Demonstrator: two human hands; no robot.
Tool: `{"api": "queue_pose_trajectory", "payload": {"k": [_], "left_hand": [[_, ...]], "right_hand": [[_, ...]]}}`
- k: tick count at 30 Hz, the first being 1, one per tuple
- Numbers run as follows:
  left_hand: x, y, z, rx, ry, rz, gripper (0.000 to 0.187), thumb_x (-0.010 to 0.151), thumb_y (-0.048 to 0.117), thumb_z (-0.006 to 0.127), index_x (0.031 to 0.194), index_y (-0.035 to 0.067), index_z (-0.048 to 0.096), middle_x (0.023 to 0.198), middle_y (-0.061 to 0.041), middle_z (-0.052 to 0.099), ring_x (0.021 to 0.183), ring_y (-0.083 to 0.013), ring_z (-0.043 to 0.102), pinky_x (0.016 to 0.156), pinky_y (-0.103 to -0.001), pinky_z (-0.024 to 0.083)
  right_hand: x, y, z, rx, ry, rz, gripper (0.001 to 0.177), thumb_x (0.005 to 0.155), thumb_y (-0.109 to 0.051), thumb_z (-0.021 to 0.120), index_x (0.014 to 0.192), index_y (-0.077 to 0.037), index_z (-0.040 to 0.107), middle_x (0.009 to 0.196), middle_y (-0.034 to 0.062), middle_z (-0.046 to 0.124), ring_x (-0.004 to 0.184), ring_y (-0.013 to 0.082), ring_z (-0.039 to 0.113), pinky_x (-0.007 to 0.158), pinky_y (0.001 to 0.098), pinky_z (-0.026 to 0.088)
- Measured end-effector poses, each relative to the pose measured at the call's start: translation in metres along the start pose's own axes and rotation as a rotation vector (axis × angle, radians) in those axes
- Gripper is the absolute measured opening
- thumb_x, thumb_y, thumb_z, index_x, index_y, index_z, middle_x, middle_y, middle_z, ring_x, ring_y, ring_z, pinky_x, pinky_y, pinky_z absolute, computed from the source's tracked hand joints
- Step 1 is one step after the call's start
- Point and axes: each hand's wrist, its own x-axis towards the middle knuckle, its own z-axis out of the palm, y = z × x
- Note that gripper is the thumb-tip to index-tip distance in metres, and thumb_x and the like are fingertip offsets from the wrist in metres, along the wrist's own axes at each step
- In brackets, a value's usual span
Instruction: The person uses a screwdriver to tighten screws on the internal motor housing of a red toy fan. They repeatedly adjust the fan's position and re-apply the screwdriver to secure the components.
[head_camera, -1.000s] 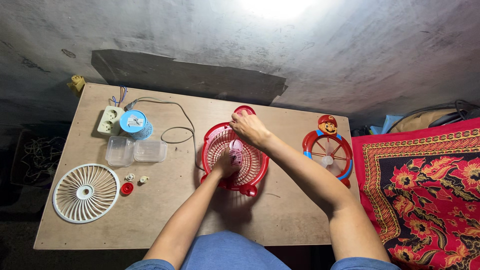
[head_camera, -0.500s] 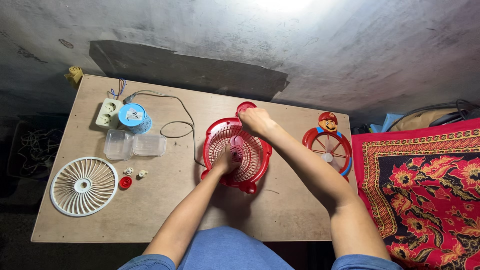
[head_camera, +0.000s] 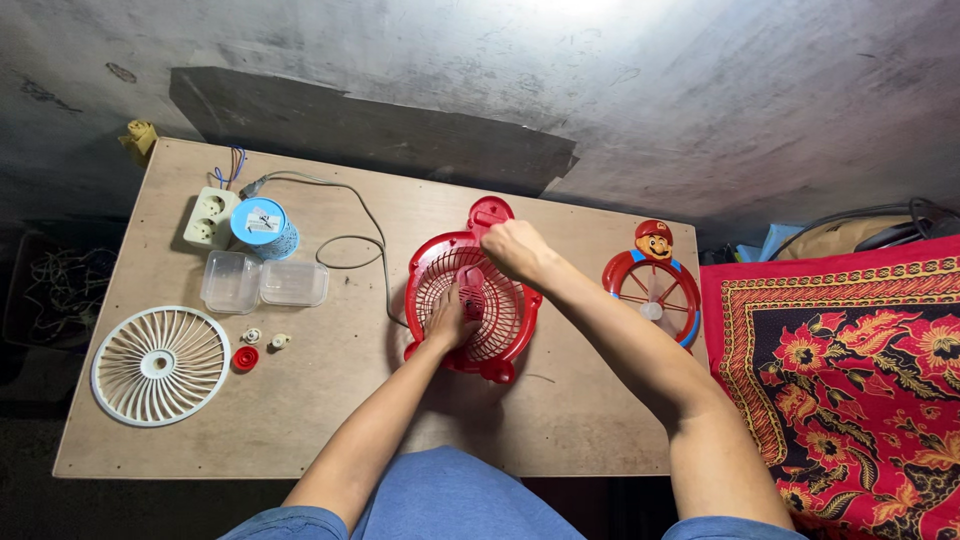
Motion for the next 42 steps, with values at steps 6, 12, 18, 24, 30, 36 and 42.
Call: {"api": "queue_pose_trajectory", "payload": {"k": [6,12,18,24,30,36,42], "left_hand": [[-0.004,0.002,-0.003,-0.003,0.011,0.025,0.113,0.072,0.036,0.090,0.158,0.009,0.021,0.160,-0.013,0.035,0.146,-0.0369,0.035,0.116,-0.053,0.037],[0.002,-0.005,0.004,0.014,0.001,0.029,0.112,0.073,0.039,0.090,0.157,0.006,0.023,0.160,-0.014,0.036,0.147,-0.0368,0.037,0.118,-0.051,0.038],[0.013,-0.010,0.011,0.068,-0.006,0.035,0.120,0.072,0.045,0.092,0.159,0.006,0.019,0.161,-0.017,0.031,0.145,-0.0381,0.037,0.118,-0.051,0.038],[0.015,-0.005,0.006,0.080,-0.095,-0.048,0.117,0.071,0.044,0.092,0.162,0.028,0.019,0.162,-0.015,0.030,0.147,-0.0379,0.036,0.113,-0.058,0.040],[0.022,-0.002,0.004,0.122,-0.159,-0.029,0.113,0.072,0.044,0.092,0.161,0.031,0.023,0.158,-0.027,0.030,0.144,-0.0468,0.038,0.112,-0.056,0.044],[0.038,0.010,-0.001,0.167,-0.274,-0.083,0.112,0.072,0.036,0.094,0.161,0.035,0.025,0.161,-0.030,0.020,0.145,-0.0515,0.034,0.115,-0.056,0.042],[0.040,0.020,-0.010,0.228,-0.336,-0.132,0.111,0.072,0.039,0.093,0.160,0.042,0.025,0.167,-0.026,0.011,0.149,-0.0492,0.031,0.115,-0.058,0.041]], "right_hand": [[0.001,-0.005,-0.014,0.152,0.000,0.198,0.006,0.075,-0.008,0.068,0.074,-0.003,0.072,0.082,0.0216,0.072,0.080,0.0388,0.074,0.067,0.0475,0.059],[-0.030,-0.007,-0.020,0.054,0.042,0.210,0.013,0.083,-0.009,0.062,0.075,-0.005,0.072,0.079,0.0200,0.073,0.075,0.0374,0.074,0.063,0.0487,0.059],[-0.058,-0.001,-0.014,0.078,0.098,0.200,0.015,0.084,-0.010,0.061,0.073,-0.007,0.071,0.075,0.0200,0.071,0.071,0.0387,0.073,0.060,0.0495,0.058],[-0.065,-0.011,-0.001,0.107,0.155,0.147,0.015,0.083,-0.011,0.062,0.071,-0.007,0.069,0.072,0.0190,0.070,0.068,0.0395,0.071,0.058,0.0505,0.056],[-0.066,-0.014,0.005,0.091,0.146,0.113,0.014,0.083,-0.010,0.062,0.072,-0.007,0.069,0.071,0.0189,0.069,0.068,0.0386,0.071,0.058,0.0495,0.057],[-0.071,-0.020,-0.005,0.087,0.095,0.157,0.012,0.083,-0.008,0.062,0.073,-0.006,0.070,0.077,0.0189,0.071,0.072,0.0381,0.073,0.061,0.0488,0.058],[-0.090,-0.022,-0.034,0.452,0.209,0.085,0.027,0.068,-0.006,0.077,0.092,-0.002,0.066,0.104,0.0217,0.069,0.087,0.0405,0.070,0.072,0.0494,0.057]]}}
